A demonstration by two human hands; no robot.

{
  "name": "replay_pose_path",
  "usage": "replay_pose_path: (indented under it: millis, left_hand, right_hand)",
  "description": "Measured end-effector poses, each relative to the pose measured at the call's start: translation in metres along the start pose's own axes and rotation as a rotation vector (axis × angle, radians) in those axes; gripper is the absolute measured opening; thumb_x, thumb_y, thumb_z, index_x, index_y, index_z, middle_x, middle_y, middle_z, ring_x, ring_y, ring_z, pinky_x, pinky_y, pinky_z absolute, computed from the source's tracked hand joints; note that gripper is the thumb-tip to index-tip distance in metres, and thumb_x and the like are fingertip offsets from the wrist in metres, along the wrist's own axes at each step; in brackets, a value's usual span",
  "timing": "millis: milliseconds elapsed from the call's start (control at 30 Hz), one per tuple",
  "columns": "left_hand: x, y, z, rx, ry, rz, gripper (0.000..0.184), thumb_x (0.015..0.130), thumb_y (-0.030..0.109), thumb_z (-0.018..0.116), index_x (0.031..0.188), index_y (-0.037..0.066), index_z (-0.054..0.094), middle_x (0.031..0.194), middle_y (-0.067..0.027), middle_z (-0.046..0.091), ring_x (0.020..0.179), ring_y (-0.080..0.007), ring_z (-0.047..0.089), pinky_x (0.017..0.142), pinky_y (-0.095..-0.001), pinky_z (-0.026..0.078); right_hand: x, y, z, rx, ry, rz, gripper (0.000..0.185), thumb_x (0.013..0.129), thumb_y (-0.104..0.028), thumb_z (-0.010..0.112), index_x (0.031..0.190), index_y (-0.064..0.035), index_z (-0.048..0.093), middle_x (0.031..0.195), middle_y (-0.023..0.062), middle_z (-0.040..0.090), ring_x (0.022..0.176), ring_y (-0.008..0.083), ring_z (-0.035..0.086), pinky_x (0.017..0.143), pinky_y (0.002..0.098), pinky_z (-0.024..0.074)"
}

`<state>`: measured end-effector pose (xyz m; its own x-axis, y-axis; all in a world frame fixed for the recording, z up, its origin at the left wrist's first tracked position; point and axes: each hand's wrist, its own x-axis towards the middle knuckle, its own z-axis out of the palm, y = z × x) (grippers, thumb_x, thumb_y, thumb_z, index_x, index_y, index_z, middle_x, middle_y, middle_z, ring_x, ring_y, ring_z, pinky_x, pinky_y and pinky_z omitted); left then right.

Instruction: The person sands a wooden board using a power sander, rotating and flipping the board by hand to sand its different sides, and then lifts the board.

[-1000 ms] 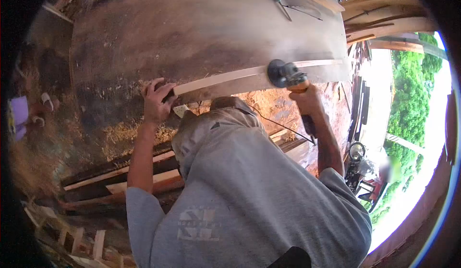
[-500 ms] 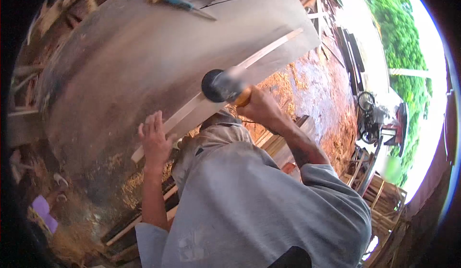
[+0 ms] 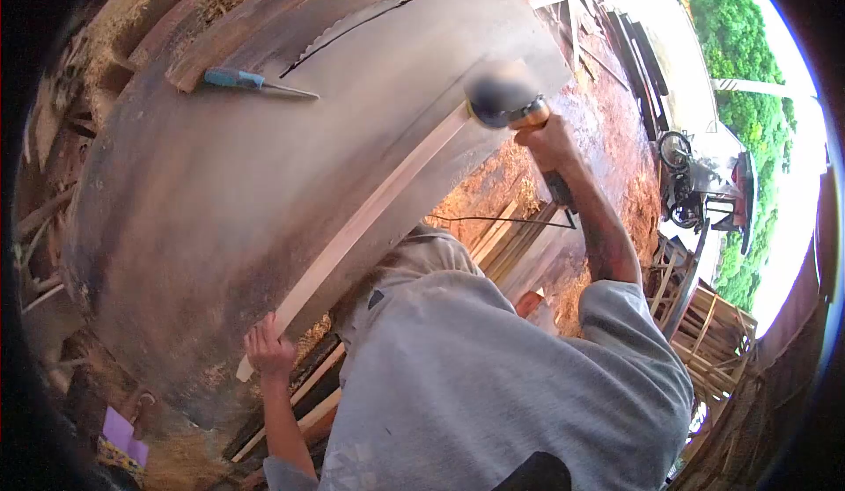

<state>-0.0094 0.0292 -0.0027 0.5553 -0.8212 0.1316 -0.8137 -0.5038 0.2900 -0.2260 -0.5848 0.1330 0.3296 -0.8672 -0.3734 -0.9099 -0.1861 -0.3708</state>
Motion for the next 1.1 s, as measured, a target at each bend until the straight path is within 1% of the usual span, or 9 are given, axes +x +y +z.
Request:
replay_pose_path:
  millis: [167,367,433,600,667,767,833,933,1100]
  left_hand:
    - [-0.006,-0.004,0.002,0.021,-0.117,-0.078,0.037,0.084,-0.001,0.059,0.120,0.003,0.065,0.096,-0.0169,0.068,0.086,-0.0364,0.066,0.078,-0.0462,0.049]
    - [-0.011,-0.007,0.006,0.015,-0.109,-0.073,0.041,0.080,0.002,0.064,0.121,0.002,0.063,0.100,-0.0173,0.068,0.090,-0.0380,0.065,0.081,-0.0507,0.048]
    - [-0.010,-0.008,0.003,0.020,-0.106,-0.052,0.045,0.078,0.001,0.065,0.122,0.003,0.063,0.103,-0.0165,0.069,0.092,-0.0380,0.065,0.083,-0.0505,0.048]
    - [-0.007,-0.002,-0.001,0.045,-0.101,-0.022,0.040,0.081,0.003,0.063,0.122,0.004,0.063,0.105,-0.0139,0.070,0.092,-0.0353,0.067,0.086,-0.0484,0.048]
    - [-0.008,-0.007,0.005,0.041,-0.077,-0.010,0.039,0.082,0.003,0.063,0.121,0.004,0.063,0.105,-0.0139,0.070,0.091,-0.0349,0.067,0.086,-0.0481,0.048]
    - [-0.016,-0.013,0.010,0.105,-0.094,0.012,0.036,0.083,0.005,0.064,0.120,0.004,0.063,0.105,-0.0142,0.070,0.090,-0.0338,0.067,0.084,-0.0467,0.048]
    - [-0.017,-0.012,0.011,0.092,-0.037,0.024,0.036,0.084,0.007,0.064,0.120,0.004,0.064,0.106,-0.0140,0.070,0.088,-0.0332,0.066,0.085,-0.0465,0.047]
    - [-0.017,-0.013,0.009,0.122,-0.084,0.017,0.036,0.086,0.009,0.064,0.122,0.004,0.063,0.106,-0.0124,0.070,0.087,-0.0322,0.066,0.087,-0.0470,0.046]
    - [-0.006,-0.001,0.000,0.099,-0.071,0.015,0.040,0.084,0.007,0.065,0.124,0.004,0.062,0.105,-0.0107,0.070,0.088,-0.0323,0.065,0.089,-0.0475,0.045]
  right_hand:
    - [0.088,0.066,-0.022,0.107,0.058,0.000,0.030,0.072,-0.017,0.078,0.098,-0.0021,0.078,0.080,0.0061,0.072,0.071,0.0160,0.067,0.064,0.0362,0.0531]
    - [0.125,0.073,-0.041,0.201,0.118,-0.049,0.031,0.068,-0.019,0.081,0.091,0.0014,0.074,0.074,0.0060,0.068,0.065,0.0172,0.063,0.059,0.0362,0.0509]
    - [0.123,0.061,-0.048,0.142,0.123,0.041,0.033,0.067,-0.021,0.082,0.090,0.0023,0.074,0.073,0.0057,0.067,0.064,0.0175,0.062,0.058,0.0363,0.0506]
    - [0.103,0.060,-0.037,0.229,0.072,-0.008,0.035,0.069,-0.021,0.080,0.093,0.0037,0.074,0.076,0.0081,0.068,0.064,0.0185,0.064,0.058,0.0359,0.0509]
    - [0.063,0.031,-0.033,0.231,0.024,-0.016,0.032,0.070,-0.020,0.080,0.096,-0.0003,0.076,0.078,0.0075,0.070,0.069,0.0186,0.066,0.062,0.0344,0.0529]
    - [0.048,0.050,-0.004,0.024,-0.040,-0.083,0.043,0.072,-0.018,0.081,0.113,-0.0050,0.073,0.087,0.0141,0.074,0.082,0.0260,0.073,0.074,0.0399,0.0583]
    - [-0.008,0.008,0.000,0.099,-0.008,-0.160,0.042,0.073,-0.011,0.080,0.113,-0.0055,0.071,0.088,0.0125,0.075,0.082,0.0219,0.072,0.076,0.0377,0.0578]
    - [-0.050,-0.037,0.001,-0.015,-0.217,-0.194,0.043,0.074,-0.013,0.079,0.115,-0.0065,0.069,0.091,0.0152,0.075,0.082,0.0272,0.073,0.078,0.0392,0.0592]
    - [-0.004,0.009,0.006,0.096,-0.111,-0.190,0.040,0.074,-0.014,0.079,0.111,-0.0024,0.071,0.086,0.0137,0.075,0.080,0.0225,0.073,0.075,0.0358,0.0582]
